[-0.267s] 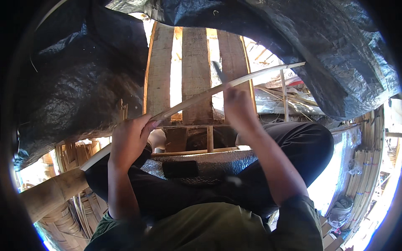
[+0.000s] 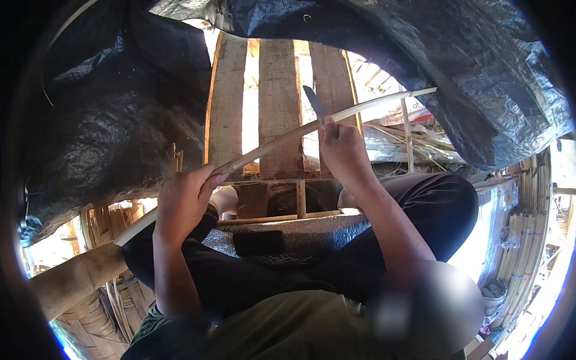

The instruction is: Shaving a thin strip of wood with a small knife.

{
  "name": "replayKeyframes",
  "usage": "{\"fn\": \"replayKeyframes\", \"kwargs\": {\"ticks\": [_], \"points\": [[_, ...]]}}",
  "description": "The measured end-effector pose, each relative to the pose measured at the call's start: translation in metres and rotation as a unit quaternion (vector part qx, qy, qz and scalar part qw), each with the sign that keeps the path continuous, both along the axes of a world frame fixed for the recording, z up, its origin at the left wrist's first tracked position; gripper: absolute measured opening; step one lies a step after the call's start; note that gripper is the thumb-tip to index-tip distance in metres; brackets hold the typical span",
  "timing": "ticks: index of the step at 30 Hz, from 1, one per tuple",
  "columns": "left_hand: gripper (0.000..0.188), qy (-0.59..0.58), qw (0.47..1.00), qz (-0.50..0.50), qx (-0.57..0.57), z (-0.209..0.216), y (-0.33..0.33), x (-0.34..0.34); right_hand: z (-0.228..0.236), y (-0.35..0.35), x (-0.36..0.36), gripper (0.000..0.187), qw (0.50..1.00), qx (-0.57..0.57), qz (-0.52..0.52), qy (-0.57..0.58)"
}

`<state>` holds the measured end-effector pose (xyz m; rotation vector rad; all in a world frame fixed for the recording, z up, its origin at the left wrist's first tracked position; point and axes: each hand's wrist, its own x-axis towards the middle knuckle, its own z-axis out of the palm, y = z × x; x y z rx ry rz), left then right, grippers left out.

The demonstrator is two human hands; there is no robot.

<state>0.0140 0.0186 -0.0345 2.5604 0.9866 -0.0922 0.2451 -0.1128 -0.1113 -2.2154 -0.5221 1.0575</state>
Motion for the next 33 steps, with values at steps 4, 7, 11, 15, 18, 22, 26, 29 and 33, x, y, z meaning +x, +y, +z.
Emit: {"fn": "replayKeyframes", "kwargs": {"ticks": [4,7,11,15,18,22,26,29,33], "points": [[0.021,-0.017,1.0,-0.011,-0.008,-0.005,0.0,0.003,0.012,0.01,-0.036,0.053,0.971,0.098,-0.009,-0.219],[0.021,-0.02,1.0,-0.005,-0.022,-0.002,0.0,0.002,0.012,-0.001,-0.004,0.05,0.998,0.036,0.0,-0.059],[0.02,-0.005,1.0,0.003,-0.012,-0.002,0.0,0.005,0.0,0.001,-0.027,0.049,0.985,0.074,-0.029,-0.152],[0.021,0.004,1.0,-0.001,-0.03,-0.004,0.006,-0.003,0.017,0.007,-0.022,0.041,0.984,0.079,0.011,-0.159],[0.021,0.006,1.0,-0.008,-0.01,0.004,0.002,0.003,-0.047,-0.024,0.013,0.035,0.917,0.153,0.17,-0.328],[0.021,-0.004,1.0,-0.016,0.009,-0.002,0.0,-0.001,0.023,0.003,-0.036,0.03,0.984,0.076,0.069,-0.148],[0.021,-0.011,1.0,-0.016,0.009,0.002,0.0,-0.002,-0.006,0.0,0.0,0.048,0.937,0.096,0.129,-0.31],[0.021,0.0,0.999,-0.015,0.03,0.003,-0.001,0.0,-0.001,-0.002,-0.015,0.038,0.954,0.04,0.097,-0.28],[0.022,-0.006,1.0,-0.022,-0.002,-0.005,0.001,-0.001,-0.012,-0.007,-0.03,0.029,0.966,0.078,0.12,-0.215]]}}
